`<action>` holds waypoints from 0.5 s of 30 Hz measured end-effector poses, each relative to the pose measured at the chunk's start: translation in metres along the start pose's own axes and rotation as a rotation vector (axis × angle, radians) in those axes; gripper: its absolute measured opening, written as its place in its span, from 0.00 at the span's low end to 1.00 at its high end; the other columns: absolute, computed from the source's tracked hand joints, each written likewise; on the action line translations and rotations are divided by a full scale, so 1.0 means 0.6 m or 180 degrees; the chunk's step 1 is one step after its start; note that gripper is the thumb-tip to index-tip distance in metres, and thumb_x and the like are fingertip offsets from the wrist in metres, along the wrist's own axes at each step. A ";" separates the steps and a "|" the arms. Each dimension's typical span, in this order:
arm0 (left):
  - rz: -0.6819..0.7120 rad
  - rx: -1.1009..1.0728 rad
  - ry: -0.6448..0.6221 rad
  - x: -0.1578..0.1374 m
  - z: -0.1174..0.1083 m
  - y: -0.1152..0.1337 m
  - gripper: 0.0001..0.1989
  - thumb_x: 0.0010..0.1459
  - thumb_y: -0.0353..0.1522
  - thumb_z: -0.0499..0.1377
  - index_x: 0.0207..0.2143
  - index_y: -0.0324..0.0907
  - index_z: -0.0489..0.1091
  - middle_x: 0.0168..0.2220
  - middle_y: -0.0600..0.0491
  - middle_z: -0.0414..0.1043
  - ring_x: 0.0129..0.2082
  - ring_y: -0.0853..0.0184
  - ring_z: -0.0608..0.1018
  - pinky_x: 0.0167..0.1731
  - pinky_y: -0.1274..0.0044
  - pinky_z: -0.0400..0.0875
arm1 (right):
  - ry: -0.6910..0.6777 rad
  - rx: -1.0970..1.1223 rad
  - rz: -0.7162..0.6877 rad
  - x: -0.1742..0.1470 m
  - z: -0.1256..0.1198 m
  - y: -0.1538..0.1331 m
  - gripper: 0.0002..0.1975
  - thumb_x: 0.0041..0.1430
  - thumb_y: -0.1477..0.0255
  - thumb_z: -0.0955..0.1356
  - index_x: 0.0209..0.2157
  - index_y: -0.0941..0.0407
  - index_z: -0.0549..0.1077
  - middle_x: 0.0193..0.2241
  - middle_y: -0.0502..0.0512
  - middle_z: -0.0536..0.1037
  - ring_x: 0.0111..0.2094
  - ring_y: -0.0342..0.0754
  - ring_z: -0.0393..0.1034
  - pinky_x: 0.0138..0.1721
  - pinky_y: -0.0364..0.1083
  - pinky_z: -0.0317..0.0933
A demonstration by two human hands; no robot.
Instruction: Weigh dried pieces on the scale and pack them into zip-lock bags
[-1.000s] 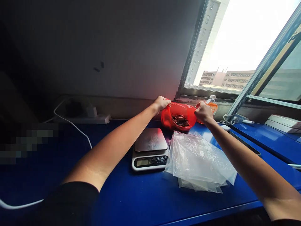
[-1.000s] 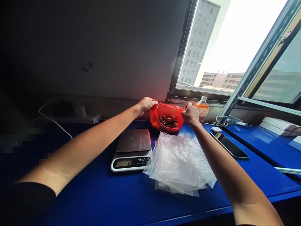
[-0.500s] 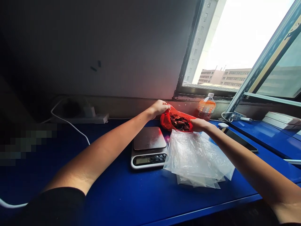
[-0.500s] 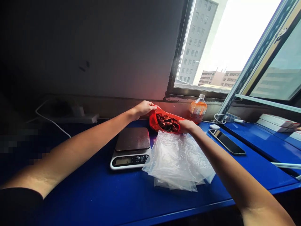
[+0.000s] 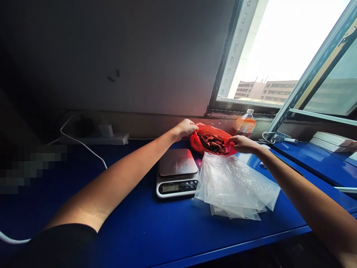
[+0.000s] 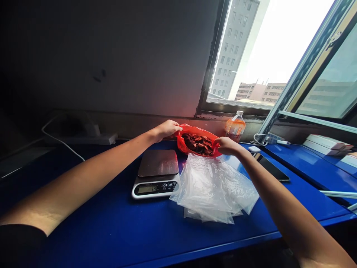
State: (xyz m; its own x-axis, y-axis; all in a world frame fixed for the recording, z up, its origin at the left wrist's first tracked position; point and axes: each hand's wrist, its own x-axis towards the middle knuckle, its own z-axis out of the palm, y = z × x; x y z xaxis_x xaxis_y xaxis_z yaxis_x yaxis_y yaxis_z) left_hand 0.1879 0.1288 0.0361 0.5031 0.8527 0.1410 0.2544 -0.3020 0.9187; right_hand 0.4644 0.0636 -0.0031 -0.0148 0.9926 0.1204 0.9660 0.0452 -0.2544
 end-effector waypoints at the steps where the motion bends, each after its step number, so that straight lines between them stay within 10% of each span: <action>1: 0.0014 0.0080 0.0009 -0.003 -0.001 -0.003 0.11 0.53 0.29 0.63 0.20 0.39 0.67 0.19 0.56 0.69 0.20 0.72 0.72 0.25 0.80 0.67 | -0.0036 0.0065 0.0053 -0.003 0.001 0.002 0.21 0.42 0.83 0.63 0.37 0.57 0.79 0.35 0.55 0.80 0.36 0.49 0.74 0.37 0.43 0.66; 7: 0.0177 0.0635 0.0102 -0.012 -0.001 -0.007 0.14 0.52 0.38 0.65 0.22 0.39 0.69 0.19 0.55 0.71 0.21 0.70 0.72 0.24 0.79 0.67 | 0.0013 0.1042 0.0310 -0.015 0.005 -0.001 0.20 0.53 0.67 0.66 0.47 0.57 0.72 0.38 0.56 0.79 0.36 0.49 0.73 0.36 0.44 0.66; 15: 0.0455 0.1739 0.0266 -0.016 0.004 0.004 0.06 0.56 0.32 0.59 0.30 0.38 0.73 0.29 0.48 0.76 0.32 0.62 0.77 0.34 0.73 0.71 | 0.0664 -0.0648 0.0768 -0.036 0.009 -0.022 0.18 0.51 0.70 0.67 0.45 0.56 0.73 0.38 0.62 0.78 0.37 0.55 0.73 0.34 0.46 0.60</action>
State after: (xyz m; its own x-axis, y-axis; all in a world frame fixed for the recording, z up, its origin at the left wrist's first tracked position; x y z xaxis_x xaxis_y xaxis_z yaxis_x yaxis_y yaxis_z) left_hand 0.1855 0.1188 0.0361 0.5025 0.8112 0.2991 0.5898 -0.5746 0.5674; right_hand 0.4506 0.0420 -0.0076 0.2519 0.9268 0.2786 0.9671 -0.2310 -0.1060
